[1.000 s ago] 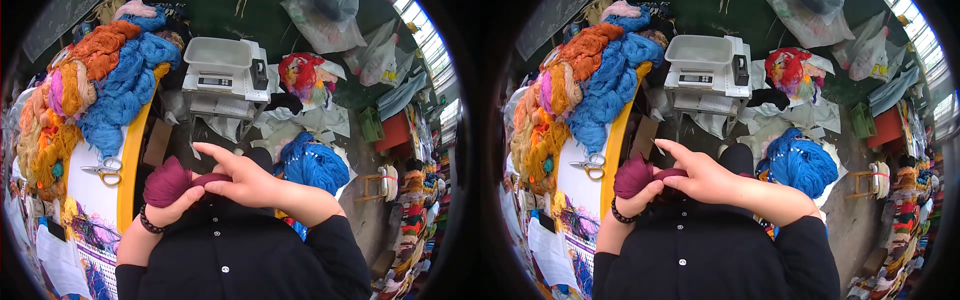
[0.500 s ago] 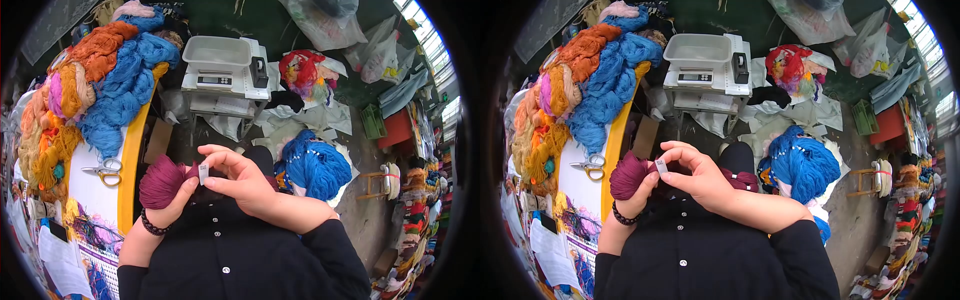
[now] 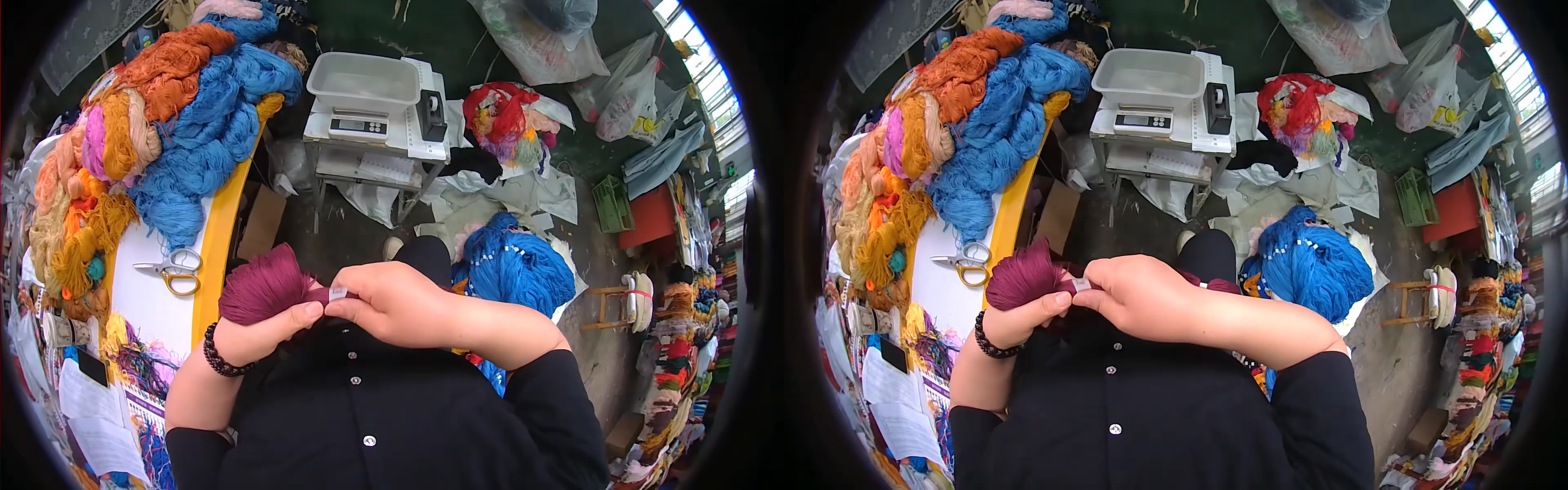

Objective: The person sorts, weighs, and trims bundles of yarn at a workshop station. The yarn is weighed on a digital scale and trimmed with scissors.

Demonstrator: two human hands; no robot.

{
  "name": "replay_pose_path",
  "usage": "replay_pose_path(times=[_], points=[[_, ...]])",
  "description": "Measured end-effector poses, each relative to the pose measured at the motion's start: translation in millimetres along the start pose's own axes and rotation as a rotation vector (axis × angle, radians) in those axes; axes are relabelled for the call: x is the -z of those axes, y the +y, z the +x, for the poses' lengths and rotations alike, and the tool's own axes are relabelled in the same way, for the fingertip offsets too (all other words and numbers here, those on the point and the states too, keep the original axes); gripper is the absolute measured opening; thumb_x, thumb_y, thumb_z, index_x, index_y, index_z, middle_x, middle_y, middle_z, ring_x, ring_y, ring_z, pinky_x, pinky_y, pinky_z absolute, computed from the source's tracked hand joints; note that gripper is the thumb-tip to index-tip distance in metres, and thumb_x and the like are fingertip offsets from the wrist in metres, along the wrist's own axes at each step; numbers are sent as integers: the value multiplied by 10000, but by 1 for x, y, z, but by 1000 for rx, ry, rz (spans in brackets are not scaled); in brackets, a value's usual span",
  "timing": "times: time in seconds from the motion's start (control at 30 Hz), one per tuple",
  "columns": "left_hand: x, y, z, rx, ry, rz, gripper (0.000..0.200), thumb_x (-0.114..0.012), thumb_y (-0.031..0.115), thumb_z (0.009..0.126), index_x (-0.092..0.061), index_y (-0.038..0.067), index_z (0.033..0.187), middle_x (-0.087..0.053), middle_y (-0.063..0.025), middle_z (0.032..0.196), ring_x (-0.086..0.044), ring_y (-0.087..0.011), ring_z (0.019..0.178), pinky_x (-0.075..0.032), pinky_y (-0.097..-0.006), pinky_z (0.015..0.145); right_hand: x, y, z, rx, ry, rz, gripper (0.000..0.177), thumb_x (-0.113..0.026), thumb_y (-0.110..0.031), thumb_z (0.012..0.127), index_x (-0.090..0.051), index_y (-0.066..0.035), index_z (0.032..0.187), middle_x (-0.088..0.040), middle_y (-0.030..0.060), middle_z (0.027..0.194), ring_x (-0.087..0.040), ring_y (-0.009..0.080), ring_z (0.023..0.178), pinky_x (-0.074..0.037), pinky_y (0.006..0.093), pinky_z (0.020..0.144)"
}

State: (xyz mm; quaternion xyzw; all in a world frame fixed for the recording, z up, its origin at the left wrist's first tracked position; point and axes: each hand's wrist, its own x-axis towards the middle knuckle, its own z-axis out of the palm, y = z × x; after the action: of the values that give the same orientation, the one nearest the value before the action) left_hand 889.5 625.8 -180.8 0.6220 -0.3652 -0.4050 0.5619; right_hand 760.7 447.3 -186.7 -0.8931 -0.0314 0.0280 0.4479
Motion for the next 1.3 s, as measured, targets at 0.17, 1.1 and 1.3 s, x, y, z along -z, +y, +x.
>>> replay_pose_path(times=[0.17, 1.1, 1.3], points=[[-6, -4, 2, 333, -91, -435, 285, -558, 291, 938, -574, 53, 782, -542, -21, 600, -415, -61, 440, -322, -200, 426, -11, 0, -5, 477, 416, -530, 210, -644, -106, 628, -602, -60, 829, -572, 45, 726, -528, 178, 552, -413, 290, 473], [-26, -23, 2, -353, 185, 793, 56, -575, 73, 826, -630, 79, 837, -611, -111, 708, -588, -292, 602, -445, -367, 538, -34, 12, -2, 139, 489, 344, 153, -683, -69, 824, -683, -28, 972, -670, 95, 862, -655, 206, 792, -497, 292, 688], [-20, -48, 4, 374, 16, -721, 238, -507, 248, 951, -614, 35, 955, -625, -62, 806, -508, -99, 531, -381, -208, 466, -31, 14, -2, 426, 639, -164, 244, -757, -31, 697, -687, -65, 928, -662, 70, 800, -625, 204, 651, -447, 293, 543]])
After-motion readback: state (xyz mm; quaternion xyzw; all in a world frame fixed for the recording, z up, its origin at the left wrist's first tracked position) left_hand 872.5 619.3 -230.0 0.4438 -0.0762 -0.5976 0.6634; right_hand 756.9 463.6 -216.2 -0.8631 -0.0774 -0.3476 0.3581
